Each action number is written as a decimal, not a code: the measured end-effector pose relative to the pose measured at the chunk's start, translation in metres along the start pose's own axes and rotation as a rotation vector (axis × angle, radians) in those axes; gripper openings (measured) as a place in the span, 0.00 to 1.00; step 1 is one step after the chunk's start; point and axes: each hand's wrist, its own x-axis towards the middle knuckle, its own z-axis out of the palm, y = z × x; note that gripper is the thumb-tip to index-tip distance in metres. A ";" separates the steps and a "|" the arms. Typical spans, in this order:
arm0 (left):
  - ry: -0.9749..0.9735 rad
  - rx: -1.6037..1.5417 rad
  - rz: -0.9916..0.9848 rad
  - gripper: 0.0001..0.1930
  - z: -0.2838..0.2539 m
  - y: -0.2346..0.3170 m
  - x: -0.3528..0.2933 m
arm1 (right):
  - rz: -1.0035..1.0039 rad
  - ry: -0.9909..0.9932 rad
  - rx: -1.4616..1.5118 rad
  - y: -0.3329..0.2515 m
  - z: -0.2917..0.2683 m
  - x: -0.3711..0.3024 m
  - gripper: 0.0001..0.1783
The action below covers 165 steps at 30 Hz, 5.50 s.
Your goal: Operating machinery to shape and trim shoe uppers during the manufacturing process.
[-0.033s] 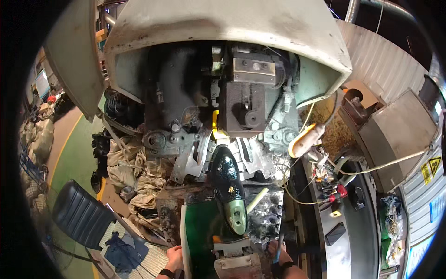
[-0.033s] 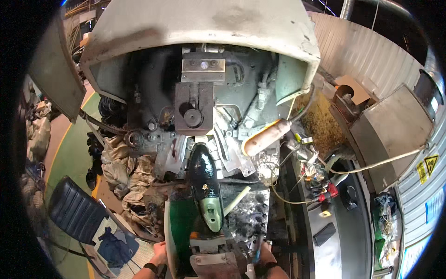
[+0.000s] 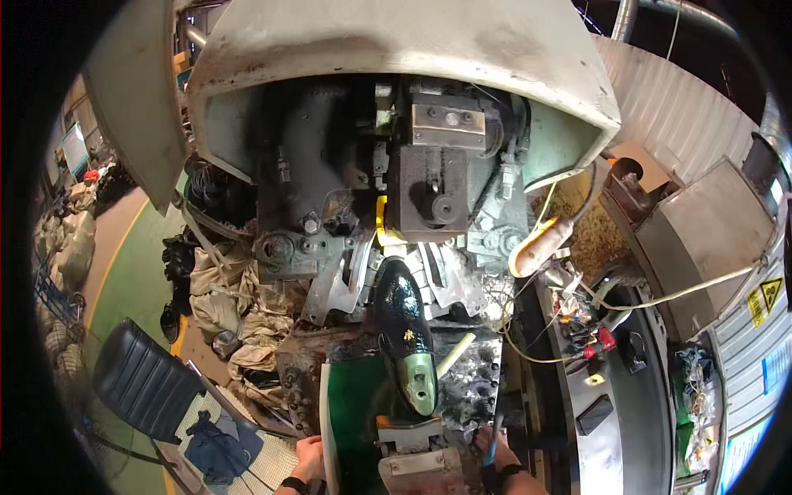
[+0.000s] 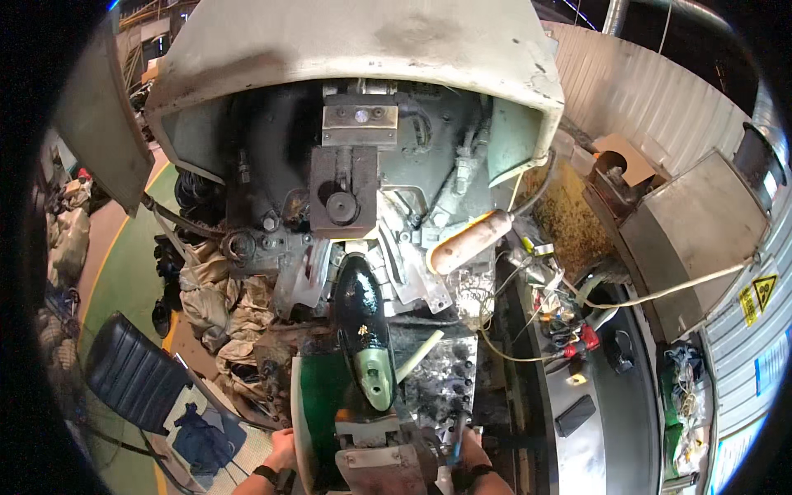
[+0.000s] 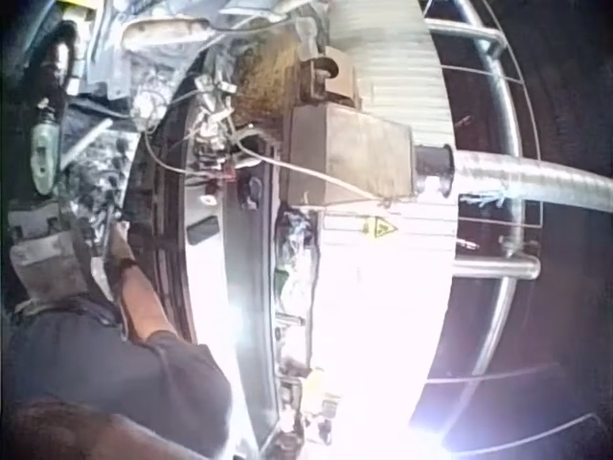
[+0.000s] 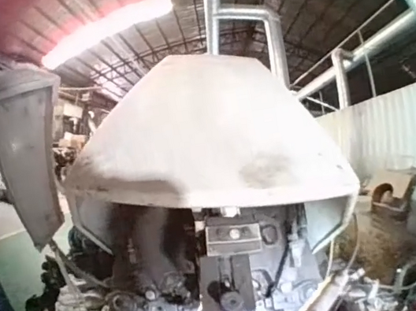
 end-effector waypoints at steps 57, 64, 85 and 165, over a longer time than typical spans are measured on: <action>0.075 0.383 1.150 0.57 0.192 0.233 -0.187 | -0.625 0.158 -0.979 -0.336 0.137 -0.121 0.21; 0.093 0.365 1.182 0.57 0.196 0.232 -0.185 | -0.634 0.213 -0.963 -0.332 0.135 -0.116 0.21; 0.104 0.393 1.208 0.57 0.195 0.232 -0.189 | -0.717 0.326 -0.911 -0.330 0.138 -0.114 0.22; -1.034 0.862 0.981 0.16 0.468 -0.058 -0.355 | -0.691 1.638 0.962 0.337 -0.408 -0.514 0.14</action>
